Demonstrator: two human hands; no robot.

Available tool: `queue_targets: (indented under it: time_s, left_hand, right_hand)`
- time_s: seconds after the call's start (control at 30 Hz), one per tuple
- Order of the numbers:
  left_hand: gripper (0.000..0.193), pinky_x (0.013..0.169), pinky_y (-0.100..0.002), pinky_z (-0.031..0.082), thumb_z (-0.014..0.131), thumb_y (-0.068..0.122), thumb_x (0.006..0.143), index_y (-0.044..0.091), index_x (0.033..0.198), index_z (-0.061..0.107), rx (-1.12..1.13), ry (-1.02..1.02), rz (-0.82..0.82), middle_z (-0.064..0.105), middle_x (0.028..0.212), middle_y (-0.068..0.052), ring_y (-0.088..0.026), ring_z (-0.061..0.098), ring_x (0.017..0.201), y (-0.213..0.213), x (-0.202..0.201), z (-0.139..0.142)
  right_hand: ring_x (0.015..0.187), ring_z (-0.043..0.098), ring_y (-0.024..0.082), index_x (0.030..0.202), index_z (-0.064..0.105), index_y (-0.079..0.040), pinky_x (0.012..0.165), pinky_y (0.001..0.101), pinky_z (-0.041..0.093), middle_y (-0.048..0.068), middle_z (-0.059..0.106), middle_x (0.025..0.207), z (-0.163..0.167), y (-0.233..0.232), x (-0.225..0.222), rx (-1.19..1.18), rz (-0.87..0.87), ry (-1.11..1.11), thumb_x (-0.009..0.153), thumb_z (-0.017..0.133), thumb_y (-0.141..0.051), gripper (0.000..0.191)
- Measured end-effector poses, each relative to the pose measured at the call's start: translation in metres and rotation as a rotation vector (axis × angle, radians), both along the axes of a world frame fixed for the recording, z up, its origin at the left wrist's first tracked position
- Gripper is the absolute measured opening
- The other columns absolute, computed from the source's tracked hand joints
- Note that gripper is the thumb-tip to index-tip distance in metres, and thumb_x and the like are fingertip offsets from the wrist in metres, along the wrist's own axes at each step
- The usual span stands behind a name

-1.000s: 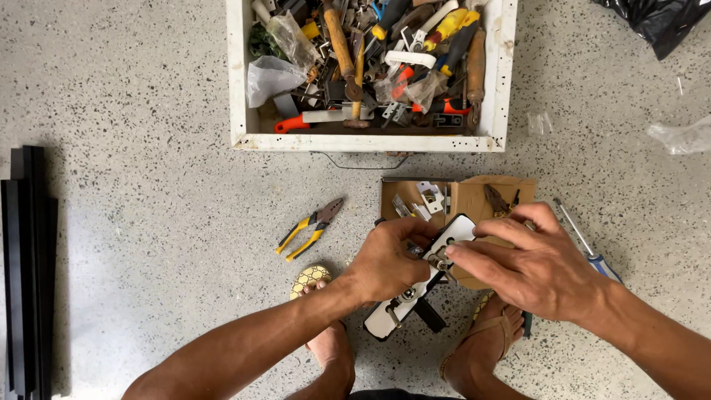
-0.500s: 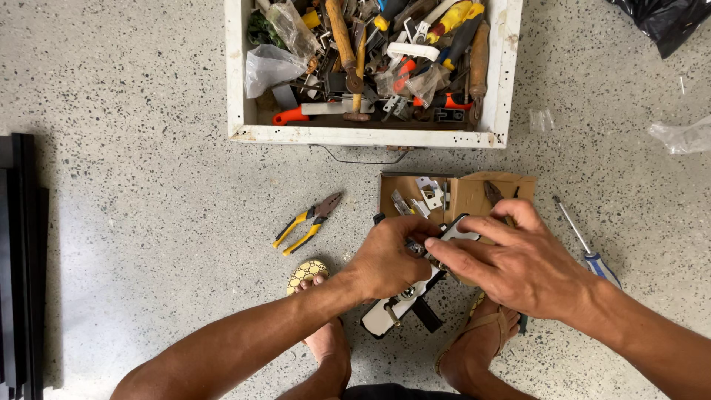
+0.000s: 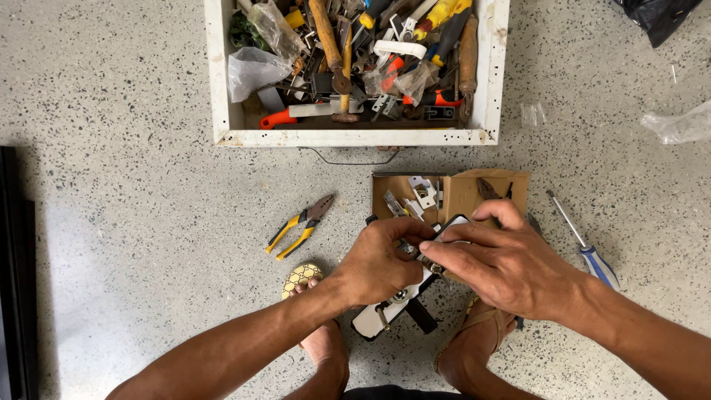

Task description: The person assembles a door lock mechanism on the floor using pliers and a screwdriver. They cut a metal pin, insert it into the lock body, and tighten screws to secure the components. The person then attaches a black metal plate to the lock assembly.

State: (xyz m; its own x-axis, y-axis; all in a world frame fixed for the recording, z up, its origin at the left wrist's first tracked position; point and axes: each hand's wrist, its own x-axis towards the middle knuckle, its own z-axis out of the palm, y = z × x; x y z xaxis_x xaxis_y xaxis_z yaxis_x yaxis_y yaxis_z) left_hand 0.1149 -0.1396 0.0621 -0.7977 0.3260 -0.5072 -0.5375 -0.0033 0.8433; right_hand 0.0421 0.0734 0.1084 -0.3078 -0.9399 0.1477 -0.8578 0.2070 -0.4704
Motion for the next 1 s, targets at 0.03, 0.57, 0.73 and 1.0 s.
queue_targets:
  time_s: [0.03, 0.57, 0.73, 1.0]
  left_hand:
    - [0.055, 0.085, -0.029, 0.064, 0.067, -0.004, 0.075, -0.007, 0.13, 0.06, 0.013, -0.015, 0.004, 0.07, 0.121, -0.016, -0.021, 0.073, 0.105, 0.0, 0.001, 0.0]
    - [0.056, 0.059, -0.024, 0.059, 0.063, -0.009, 0.077, -0.006, 0.133, 0.057, 0.104, -0.144, -0.027, 0.071, 0.115, -0.012, -0.011, 0.073, 0.083, -0.006, 0.001, 0.01]
    - [0.056, 0.059, -0.021, 0.056, 0.064, -0.01, 0.078, -0.006, 0.133, 0.059, 0.112, -0.114, -0.012, 0.073, 0.11, -0.011, -0.007, 0.069, 0.08, -0.003, 0.002, 0.008]
    - [0.053, 0.049, -0.022, 0.047, 0.064, -0.007, 0.079, -0.004, 0.132, 0.063, 0.044, -0.144, -0.069, 0.073, 0.087, -0.008, -0.004, 0.059, 0.063, -0.005, 0.002, 0.01]
  right_hand:
    - [0.095, 0.072, 0.018, 0.132, 0.06, -0.009, 0.094, 0.0446, 0.04, 0.005, 0.077, 0.098, 0.001, 0.0, 0.0, -0.004, 0.008, -0.01, 0.085, 0.075, -0.011, 0.049]
    - [0.096, 0.075, 0.025, 0.129, 0.055, 0.001, 0.102, 0.0461, 0.053, 0.012, 0.076, 0.104, 0.003, -0.003, -0.005, -0.05, 0.128, -0.112, 0.094, 0.064, -0.005, 0.036]
    - [0.096, 0.075, 0.026, 0.131, 0.054, 0.001, 0.102, 0.0451, 0.053, 0.013, 0.075, 0.103, 0.005, -0.001, -0.006, -0.04, 0.142, -0.111, 0.094, 0.063, -0.006, 0.039]
    - [0.093, 0.074, 0.026, 0.132, 0.053, 0.001, 0.1, 0.0446, 0.053, 0.012, 0.075, 0.1, 0.0, 0.0, -0.002, -0.053, 0.132, -0.135, 0.095, 0.064, -0.007, 0.04]
